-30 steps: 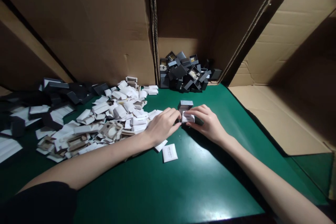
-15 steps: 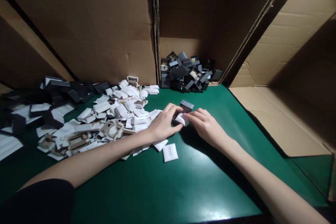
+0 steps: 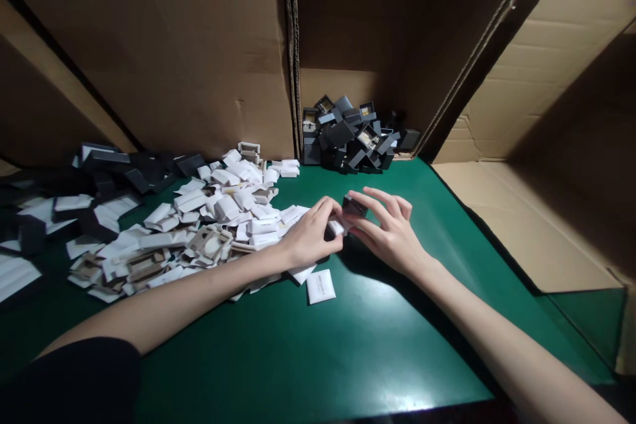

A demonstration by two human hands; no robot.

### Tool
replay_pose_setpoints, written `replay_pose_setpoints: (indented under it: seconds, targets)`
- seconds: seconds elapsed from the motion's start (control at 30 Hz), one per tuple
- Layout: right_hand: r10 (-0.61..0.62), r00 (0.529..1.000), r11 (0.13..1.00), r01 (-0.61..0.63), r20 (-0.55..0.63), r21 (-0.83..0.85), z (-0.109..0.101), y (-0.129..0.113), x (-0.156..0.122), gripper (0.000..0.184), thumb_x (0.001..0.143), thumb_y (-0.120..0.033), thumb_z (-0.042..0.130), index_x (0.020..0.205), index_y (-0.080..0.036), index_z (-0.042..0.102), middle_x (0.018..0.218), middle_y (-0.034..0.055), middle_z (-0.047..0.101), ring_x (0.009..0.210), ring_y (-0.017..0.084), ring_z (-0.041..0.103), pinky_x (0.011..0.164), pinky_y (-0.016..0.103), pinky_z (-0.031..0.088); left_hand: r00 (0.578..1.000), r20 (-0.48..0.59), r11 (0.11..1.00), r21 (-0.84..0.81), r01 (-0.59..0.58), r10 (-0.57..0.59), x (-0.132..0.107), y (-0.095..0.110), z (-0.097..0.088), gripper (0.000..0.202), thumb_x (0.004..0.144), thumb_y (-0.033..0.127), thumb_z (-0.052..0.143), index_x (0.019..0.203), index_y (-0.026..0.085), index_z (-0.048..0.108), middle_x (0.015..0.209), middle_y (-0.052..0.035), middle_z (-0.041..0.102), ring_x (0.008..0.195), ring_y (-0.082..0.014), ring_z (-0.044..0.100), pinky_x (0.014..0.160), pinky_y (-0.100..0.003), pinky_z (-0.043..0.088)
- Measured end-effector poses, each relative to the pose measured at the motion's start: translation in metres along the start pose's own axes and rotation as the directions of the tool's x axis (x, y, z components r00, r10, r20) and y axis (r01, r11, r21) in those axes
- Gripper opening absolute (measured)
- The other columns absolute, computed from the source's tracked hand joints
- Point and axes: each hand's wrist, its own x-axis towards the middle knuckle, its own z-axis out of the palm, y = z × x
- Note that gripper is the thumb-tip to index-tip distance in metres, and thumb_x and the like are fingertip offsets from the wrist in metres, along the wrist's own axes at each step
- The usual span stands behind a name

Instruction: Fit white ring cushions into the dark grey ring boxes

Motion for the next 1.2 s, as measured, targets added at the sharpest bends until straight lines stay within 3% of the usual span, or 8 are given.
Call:
replay_pose_setpoints:
  seconds: [0.13, 0.33, 0.67, 1.2]
  targets:
    - [-0.011, 1.0, 0.981, 0.005, 0.029, 0.195, 0.004, 0.007, 0.0, 0.01, 0.09, -0.023, 0.055, 0.098, -0.018, 0.059, 0.124, 0.0151, 0.058, 0.112, 0.024, 0.056, 0.089, 0.043, 0.047, 1.0, 0.015, 1.0, -0.006, -0.025, 0.025, 0.001, 0.001, -0.002, 0.016, 0.076, 0.013, 0.053, 0.088, 0.021, 0.045, 0.099, -0.0015, 0.055, 0.091, -0.0179, 0.055, 0.08, -0.031, 0.045]
    - [-0.003, 0.998, 0.952, -0.016, 0.061, 0.307, 0.003, 0.011, -0.002, 0.007, 0.089, -0.017, 0.053, 0.092, -0.018, 0.059, 0.129, 0.0164, 0.053, 0.115, 0.024, 0.055, 0.089, 0.039, 0.052, 1.0, -0.003, 1.0, 0.018, 0.003, -0.003, 0.0, 0.002, -0.003, 0.013, 0.077, 0.014, 0.053, 0.087, 0.021, 0.047, 0.098, -0.0005, 0.058, 0.088, -0.0171, 0.057, 0.08, -0.029, 0.045]
    - [0.045, 0.999, 0.977, -0.048, 0.017, 0.208, 0.006, 0.002, -0.002, 0.006, 0.089, -0.018, 0.054, 0.085, -0.018, 0.059, 0.12, 0.0165, 0.057, 0.109, 0.026, 0.057, 0.082, 0.041, 0.055, 0.997, -0.033, 0.996, 0.056, 0.071, -0.07, 0.0, 0.004, -0.003, 0.011, 0.076, 0.016, 0.054, 0.084, 0.021, 0.048, 0.095, -0.0002, 0.063, 0.086, -0.0181, 0.06, 0.076, -0.028, 0.046]
    - [-0.005, 1.0, 0.983, 0.004, 0.004, 0.182, 0.009, 0.01, -0.002, 0.01, 0.089, -0.017, 0.053, 0.087, -0.019, 0.062, 0.111, 0.0141, 0.058, 0.107, 0.025, 0.058, 0.082, 0.038, 0.056, 0.995, -0.037, 0.993, 0.068, 0.094, -0.092, -0.001, -0.001, -0.001, 0.016, 0.078, 0.02, 0.057, 0.091, 0.022, 0.047, 0.097, -0.0017, 0.065, 0.086, -0.0207, 0.065, 0.076, -0.032, 0.05]
